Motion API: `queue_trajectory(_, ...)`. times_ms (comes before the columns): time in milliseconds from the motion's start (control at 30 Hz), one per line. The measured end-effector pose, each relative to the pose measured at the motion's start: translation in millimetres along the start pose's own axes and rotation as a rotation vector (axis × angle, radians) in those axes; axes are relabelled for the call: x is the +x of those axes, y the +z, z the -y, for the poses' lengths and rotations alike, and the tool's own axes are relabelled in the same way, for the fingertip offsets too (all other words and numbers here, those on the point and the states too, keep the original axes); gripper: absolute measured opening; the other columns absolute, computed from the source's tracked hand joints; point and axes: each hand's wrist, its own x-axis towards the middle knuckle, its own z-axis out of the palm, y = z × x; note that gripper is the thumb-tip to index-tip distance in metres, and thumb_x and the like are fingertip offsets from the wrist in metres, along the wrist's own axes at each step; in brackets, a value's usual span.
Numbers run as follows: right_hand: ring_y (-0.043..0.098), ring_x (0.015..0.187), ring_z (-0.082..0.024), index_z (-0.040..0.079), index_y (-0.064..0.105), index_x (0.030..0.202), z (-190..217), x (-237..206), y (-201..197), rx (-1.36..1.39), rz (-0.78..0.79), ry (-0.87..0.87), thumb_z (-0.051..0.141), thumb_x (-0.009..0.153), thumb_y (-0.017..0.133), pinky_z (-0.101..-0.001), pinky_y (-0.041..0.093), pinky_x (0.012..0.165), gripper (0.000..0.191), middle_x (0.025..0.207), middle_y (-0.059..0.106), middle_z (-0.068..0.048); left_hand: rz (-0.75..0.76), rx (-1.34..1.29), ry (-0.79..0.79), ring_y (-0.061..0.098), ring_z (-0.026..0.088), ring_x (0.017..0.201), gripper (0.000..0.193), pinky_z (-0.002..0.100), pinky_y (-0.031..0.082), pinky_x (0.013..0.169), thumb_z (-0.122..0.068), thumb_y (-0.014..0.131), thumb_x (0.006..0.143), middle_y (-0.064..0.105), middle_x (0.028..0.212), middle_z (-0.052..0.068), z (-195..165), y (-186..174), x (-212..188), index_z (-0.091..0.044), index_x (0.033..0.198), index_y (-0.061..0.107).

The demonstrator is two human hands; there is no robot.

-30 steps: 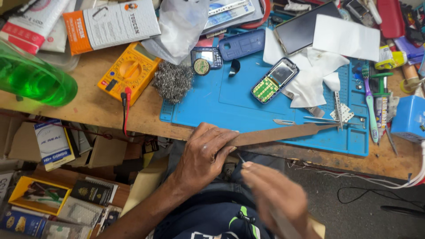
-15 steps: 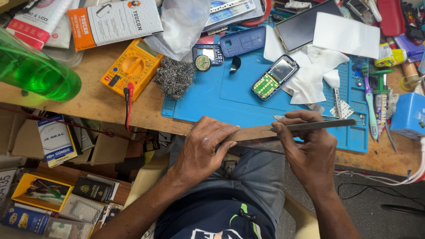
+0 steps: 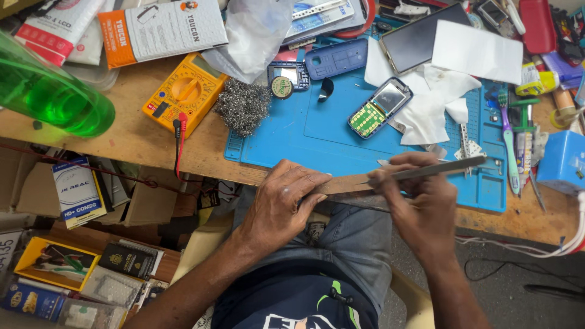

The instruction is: The person works on a disassembled mobile phone, using tweezers to adjust components on the circuit board and a metal file to shape a small metal piece. The person repeatedly handles the phone and file while seated at a cluttered workbench.

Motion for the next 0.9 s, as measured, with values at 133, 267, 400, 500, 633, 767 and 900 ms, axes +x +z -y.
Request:
queue_trajectory(133, 0.078, 0.093, -0.019, 0.002, 0.054, 0.118, -0.6, -1.8, -5.6, 0.052, -0.106, 0.084, 0.006, 0.101, 0.07, -0.0285, 0.065, 0.081, 0.023, 0.099, 0.076, -0.013, 0.006, 0.004, -0.009, 0.065, 0.027, 0.101, 0.033, 0.041, 0.054, 0.091, -0.008, 0.08, 0.082, 0.074, 0.107, 0.008, -1.0, 0.4, 1.1, -0.006, 0.115, 0.073)
queue_trajectory(267, 0.076, 0.1, -0.017, 0.001, 0.061, 0.108, -1.8, -10.7, -5.4, 0.24, 0.055, -0.034, 0.002, 0.096, 0.071, -0.0266, 0.064, 0.081, 0.016, 0.104, 0.077, -0.014, 0.001, 0.0, 0.009, 0.065, 0.028, 0.103, 0.034, 0.041, 0.054, 0.092, -0.006, 0.08, 0.082, 0.074, 0.109, 0.008, -0.9, -0.4, -0.2, -0.006, 0.116, 0.073)
queue_trajectory(400, 0.07, 0.079, -0.017, -0.005, 0.069, 0.103, -10.0, -12.0, -5.4, 0.175, 0.145, 0.14, -0.002, 0.093, 0.072, -0.026, 0.05, 0.056, 0.011, 0.103, 0.081, -0.017, -0.007, 0.008, 0.014, 0.065, 0.027, 0.102, 0.035, 0.041, 0.054, 0.091, -0.006, 0.08, 0.083, 0.075, 0.11, 0.008, 0.5, 0.2, -0.3, -0.006, 0.117, 0.073)
queue_trajectory(500, 0.072, 0.084, -0.016, -0.005, 0.068, 0.104, -13.7, -6.6, -8.1, 0.251, 0.155, 0.204, -0.004, 0.091, 0.07, -0.0258, 0.055, 0.065, 0.013, 0.101, 0.08, -0.018, 0.009, 0.01, -0.008, 0.065, 0.025, 0.102, 0.033, 0.04, 0.054, 0.091, -0.008, 0.08, 0.084, 0.075, 0.109, 0.007, 0.4, 1.3, -1.4, -0.007, 0.116, 0.073)
queue_trajectory(633, 0.078, 0.09, -0.017, -0.003, 0.067, 0.102, -7.4, -0.5, -6.1, 0.281, 0.151, 0.244, -0.005, 0.091, 0.066, -0.0283, 0.067, 0.08, 0.011, 0.098, 0.079, -0.016, 0.007, 0.013, 0.002, 0.065, 0.024, 0.102, 0.033, 0.039, 0.055, 0.091, -0.009, 0.079, 0.085, 0.075, 0.109, 0.007, 1.5, 2.7, -1.2, -0.007, 0.117, 0.073)
queue_trajectory(767, 0.079, 0.09, -0.019, -0.004, 0.068, 0.102, 2.8, -0.1, -0.3, 0.266, 0.107, 0.182, -0.006, 0.092, 0.065, -0.0313, 0.068, 0.083, 0.011, 0.098, 0.079, -0.018, 0.01, 0.016, -0.001, 0.065, 0.024, 0.102, 0.033, 0.04, 0.055, 0.092, -0.008, 0.079, 0.084, 0.075, 0.109, 0.007, 1.9, 2.1, -1.9, -0.007, 0.117, 0.073)
queue_trajectory(900, 0.079, 0.091, -0.019, -0.004, 0.067, 0.101, 0.3, -1.9, -3.8, 0.171, 0.113, 0.198, -0.009, 0.089, 0.064, -0.0316, 0.067, 0.08, 0.013, 0.1, 0.079, -0.016, 0.013, 0.006, 0.005, 0.065, 0.026, 0.102, 0.033, 0.04, 0.054, 0.092, -0.008, 0.079, 0.084, 0.075, 0.109, 0.007, 1.4, 2.2, -1.2, -0.007, 0.117, 0.073)
